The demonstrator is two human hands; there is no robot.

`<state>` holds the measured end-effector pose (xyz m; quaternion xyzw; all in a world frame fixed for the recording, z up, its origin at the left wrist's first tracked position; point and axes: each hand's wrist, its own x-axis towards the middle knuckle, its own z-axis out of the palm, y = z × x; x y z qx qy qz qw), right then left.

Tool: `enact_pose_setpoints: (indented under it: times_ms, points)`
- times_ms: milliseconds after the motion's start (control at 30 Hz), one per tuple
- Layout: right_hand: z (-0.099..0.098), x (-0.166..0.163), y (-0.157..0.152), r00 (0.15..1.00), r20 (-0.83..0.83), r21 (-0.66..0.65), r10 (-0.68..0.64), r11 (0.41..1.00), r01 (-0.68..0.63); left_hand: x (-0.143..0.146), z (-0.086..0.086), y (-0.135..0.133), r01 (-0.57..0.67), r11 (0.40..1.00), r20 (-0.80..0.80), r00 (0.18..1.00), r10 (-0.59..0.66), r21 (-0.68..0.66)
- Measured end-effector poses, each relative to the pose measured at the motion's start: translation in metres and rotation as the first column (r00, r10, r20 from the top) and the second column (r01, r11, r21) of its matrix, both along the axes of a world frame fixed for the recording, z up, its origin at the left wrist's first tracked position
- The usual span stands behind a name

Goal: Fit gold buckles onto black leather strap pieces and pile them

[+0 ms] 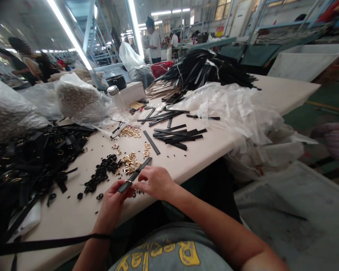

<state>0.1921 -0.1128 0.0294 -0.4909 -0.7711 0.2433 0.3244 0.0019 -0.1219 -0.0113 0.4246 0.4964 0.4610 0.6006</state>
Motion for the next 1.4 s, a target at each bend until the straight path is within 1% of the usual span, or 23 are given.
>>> enact_pose_setpoints:
  times_ms: [33,67,133,200,267,367,433,467,533,600,700,767,867,900,933,967,1033,1100,1167,1267,1333,1400]
  points:
    - [-0.005,-0.002,-0.004,0.996,-0.083,-0.098,0.03,0.994,-0.038,0.003,0.0,0.0,-0.002,1.0,0.009,1.0,0.003,-0.005]
    - [-0.009,-0.005,-0.006,0.984,-0.174,-0.163,0.042,0.984,-0.071,0.005,0.0,-0.001,-0.003,1.0,0.008,1.0,0.003,-0.004]
    - [-0.017,-0.009,-0.01,0.938,-0.347,-0.213,0.006,0.973,-0.086,0.01,0.001,-0.003,-0.001,1.0,-0.011,1.0,0.001,0.009]
    - [-0.022,-0.014,-0.011,0.876,-0.478,-0.223,-0.058,0.973,-0.057,0.013,0.004,-0.004,0.003,0.999,-0.038,0.999,-0.001,0.035]
    - [-0.025,-0.019,-0.011,0.794,-0.601,-0.259,-0.094,0.962,-0.083,0.016,0.007,-0.006,0.014,0.998,-0.061,0.998,-0.01,0.068]
    - [-0.026,-0.026,-0.012,0.62,-0.771,-0.335,-0.142,0.919,-0.206,0.02,0.011,-0.006,0.03,0.994,-0.093,0.995,-0.02,0.104]
    - [-0.026,-0.028,-0.012,0.535,-0.825,-0.367,-0.183,0.893,-0.261,0.022,0.013,-0.006,0.048,0.994,-0.125,0.992,-0.035,0.103]
    - [-0.026,-0.029,-0.013,0.517,-0.832,-0.38,-0.203,0.886,-0.265,0.024,0.014,-0.006,0.063,0.993,-0.146,0.988,-0.048,0.098]
    - [-0.025,-0.027,-0.012,0.521,-0.819,-0.413,-0.241,0.877,-0.244,0.026,0.015,-0.005,0.108,0.991,-0.19,0.978,-0.09,0.083]
    - [-0.024,-0.023,-0.01,0.554,-0.786,-0.445,-0.273,0.873,-0.201,0.025,0.015,-0.005,0.168,0.983,-0.224,0.963,-0.149,0.068]
    - [-0.023,-0.012,-0.002,0.602,-0.742,-0.444,-0.296,0.889,-0.11,0.016,0.015,0.002,0.211,0.976,-0.251,0.948,-0.193,0.047]
    - [-0.026,-0.005,0.004,0.597,-0.738,-0.442,-0.315,0.894,-0.075,0.002,0.016,0.011,0.186,0.981,-0.284,0.945,-0.164,0.051]
    - [-0.034,0.004,0.013,0.542,-0.743,-0.507,-0.392,0.858,-0.075,-0.024,0.018,0.033,0.125,0.984,-0.398,0.915,-0.065,0.128]
    - [-0.037,0.006,0.015,0.531,-0.738,-0.532,-0.416,0.843,-0.078,-0.032,0.02,0.04,0.112,0.979,-0.461,0.887,-0.021,0.172]
    - [-0.039,0.007,0.017,0.529,-0.731,-0.548,-0.43,0.833,-0.08,-0.039,0.022,0.048,0.116,0.969,-0.54,0.841,0.021,0.22]
    - [-0.042,0.008,0.017,0.536,-0.725,-0.555,-0.433,0.828,-0.082,-0.046,0.024,0.056,0.133,0.953,-0.624,0.778,0.069,0.271]
    - [-0.044,0.008,0.018,0.55,-0.72,-0.555,-0.424,0.827,-0.087,-0.053,0.027,0.07,0.217,0.913,-0.773,0.618,0.145,0.344]
    - [-0.045,0.008,0.017,0.553,-0.722,-0.549,-0.416,0.83,-0.092,-0.054,0.028,0.082,0.317,0.881,-0.867,0.466,0.177,0.35]
    - [-0.044,0.008,0.016,0.555,-0.725,-0.543,-0.408,0.834,-0.097,-0.051,0.026,0.091,0.385,0.868,-0.921,0.347,0.177,0.312]
    - [-0.043,0.008,0.015,0.567,-0.728,-0.529,-0.387,0.842,-0.105,-0.046,0.022,0.103,0.434,0.858,-0.958,0.203,0.204,0.275]
    - [-0.044,0.008,0.014,0.579,-0.723,-0.522,-0.376,0.847,-0.102,-0.046,0.02,0.11,0.439,0.858,-0.964,0.13,0.231,0.265]
    - [-0.044,0.008,0.013,0.587,-0.72,-0.518,-0.371,0.85,-0.097,-0.048,0.021,0.115,0.421,0.869,-0.965,0.084,0.249,0.261]
